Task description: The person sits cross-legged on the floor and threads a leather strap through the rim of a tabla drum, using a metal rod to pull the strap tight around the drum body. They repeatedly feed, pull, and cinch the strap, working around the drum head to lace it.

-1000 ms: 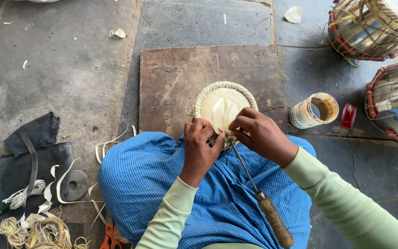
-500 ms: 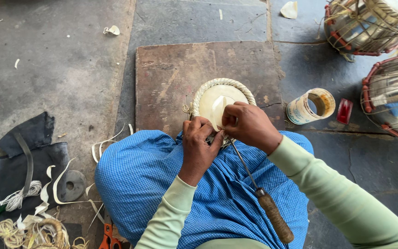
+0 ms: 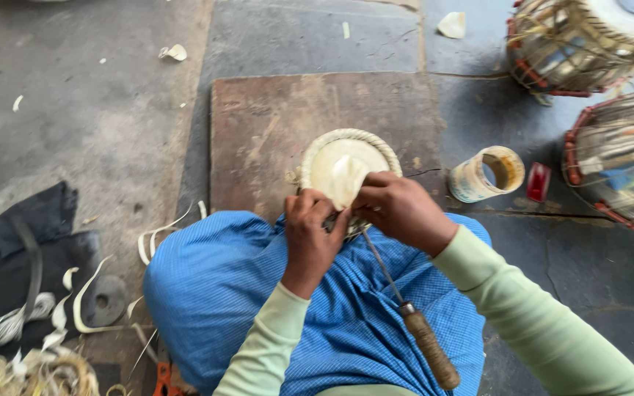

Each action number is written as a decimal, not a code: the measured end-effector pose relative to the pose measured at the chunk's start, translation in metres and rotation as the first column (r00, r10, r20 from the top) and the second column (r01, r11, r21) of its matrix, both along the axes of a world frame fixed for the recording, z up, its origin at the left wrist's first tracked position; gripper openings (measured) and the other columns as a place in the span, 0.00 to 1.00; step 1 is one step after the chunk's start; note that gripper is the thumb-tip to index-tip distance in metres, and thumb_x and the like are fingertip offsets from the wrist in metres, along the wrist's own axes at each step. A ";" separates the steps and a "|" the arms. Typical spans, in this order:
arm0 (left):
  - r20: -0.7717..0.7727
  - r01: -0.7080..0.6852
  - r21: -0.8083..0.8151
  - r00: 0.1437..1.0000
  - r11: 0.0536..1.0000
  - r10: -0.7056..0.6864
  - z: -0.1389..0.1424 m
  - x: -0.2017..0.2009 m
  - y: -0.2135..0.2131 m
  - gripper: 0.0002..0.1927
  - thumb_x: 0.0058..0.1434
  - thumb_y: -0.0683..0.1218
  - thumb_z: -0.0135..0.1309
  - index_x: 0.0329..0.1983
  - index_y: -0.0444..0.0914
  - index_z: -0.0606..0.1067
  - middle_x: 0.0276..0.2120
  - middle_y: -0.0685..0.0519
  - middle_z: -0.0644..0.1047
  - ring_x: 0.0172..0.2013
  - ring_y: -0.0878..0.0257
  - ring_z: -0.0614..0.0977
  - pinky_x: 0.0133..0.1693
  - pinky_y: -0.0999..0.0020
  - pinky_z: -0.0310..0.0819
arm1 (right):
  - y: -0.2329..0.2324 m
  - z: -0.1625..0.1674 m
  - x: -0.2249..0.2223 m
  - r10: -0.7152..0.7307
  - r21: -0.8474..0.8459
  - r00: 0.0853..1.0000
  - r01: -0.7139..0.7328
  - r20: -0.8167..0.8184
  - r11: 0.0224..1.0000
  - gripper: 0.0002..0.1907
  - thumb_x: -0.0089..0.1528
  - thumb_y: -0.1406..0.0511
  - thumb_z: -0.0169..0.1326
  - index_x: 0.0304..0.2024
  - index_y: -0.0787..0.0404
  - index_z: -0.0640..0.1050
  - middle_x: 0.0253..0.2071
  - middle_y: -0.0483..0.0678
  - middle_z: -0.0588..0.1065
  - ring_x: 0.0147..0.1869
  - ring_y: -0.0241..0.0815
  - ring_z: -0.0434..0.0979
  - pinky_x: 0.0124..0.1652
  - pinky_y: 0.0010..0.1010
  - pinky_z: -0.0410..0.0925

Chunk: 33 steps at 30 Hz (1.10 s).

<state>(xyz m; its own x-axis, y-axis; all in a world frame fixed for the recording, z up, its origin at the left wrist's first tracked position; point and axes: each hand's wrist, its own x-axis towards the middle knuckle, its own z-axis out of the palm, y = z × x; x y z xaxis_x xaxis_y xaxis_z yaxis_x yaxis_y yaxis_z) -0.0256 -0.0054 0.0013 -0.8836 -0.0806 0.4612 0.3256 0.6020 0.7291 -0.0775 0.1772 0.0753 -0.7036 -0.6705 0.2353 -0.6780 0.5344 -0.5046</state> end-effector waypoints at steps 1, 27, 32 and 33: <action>-0.007 0.000 0.002 1.000 1.000 0.000 0.000 -0.001 0.000 0.11 0.56 0.44 0.66 0.28 0.37 0.75 0.37 0.49 0.74 0.41 0.49 0.72 0.44 0.55 0.67 | -0.001 -0.002 0.000 0.000 0.019 0.999 0.001 -0.033 1.000 0.08 0.54 0.64 0.65 0.33 0.58 0.80 0.32 0.49 0.73 0.37 0.52 0.78 0.35 0.42 0.72; -0.090 0.070 -0.145 0.992 0.987 -0.083 0.006 0.005 0.016 0.05 0.58 0.47 0.61 0.35 0.44 0.79 0.40 0.56 0.76 0.46 0.52 0.74 0.50 0.55 0.65 | 0.041 -0.045 0.163 0.209 -0.241 0.129 0.665 0.969 0.707 0.20 0.70 0.65 0.52 0.65 0.58 0.69 0.32 0.42 0.67 0.30 0.33 0.67 0.29 0.26 0.63; -0.172 0.128 -0.150 0.973 0.980 -0.153 -0.001 -0.002 0.012 0.06 0.56 0.42 0.60 0.37 0.41 0.77 0.41 0.50 0.75 0.47 0.47 0.74 0.50 0.52 0.68 | 0.097 -0.030 0.223 -0.465 0.194 0.524 0.490 0.713 0.850 0.17 0.72 0.60 0.50 0.62 0.58 0.72 0.38 0.55 0.79 0.42 0.50 0.80 0.41 0.41 0.74; -0.200 0.104 -0.156 0.971 0.982 -0.135 -0.002 -0.011 0.005 0.07 0.57 0.39 0.59 0.39 0.39 0.77 0.42 0.48 0.75 0.47 0.45 0.73 0.51 0.51 0.68 | 0.118 -0.024 0.234 -0.237 0.295 0.790 0.074 0.565 0.953 0.27 0.70 0.60 0.49 0.71 0.59 0.64 0.42 0.55 0.78 0.47 0.48 0.83 0.45 0.40 0.74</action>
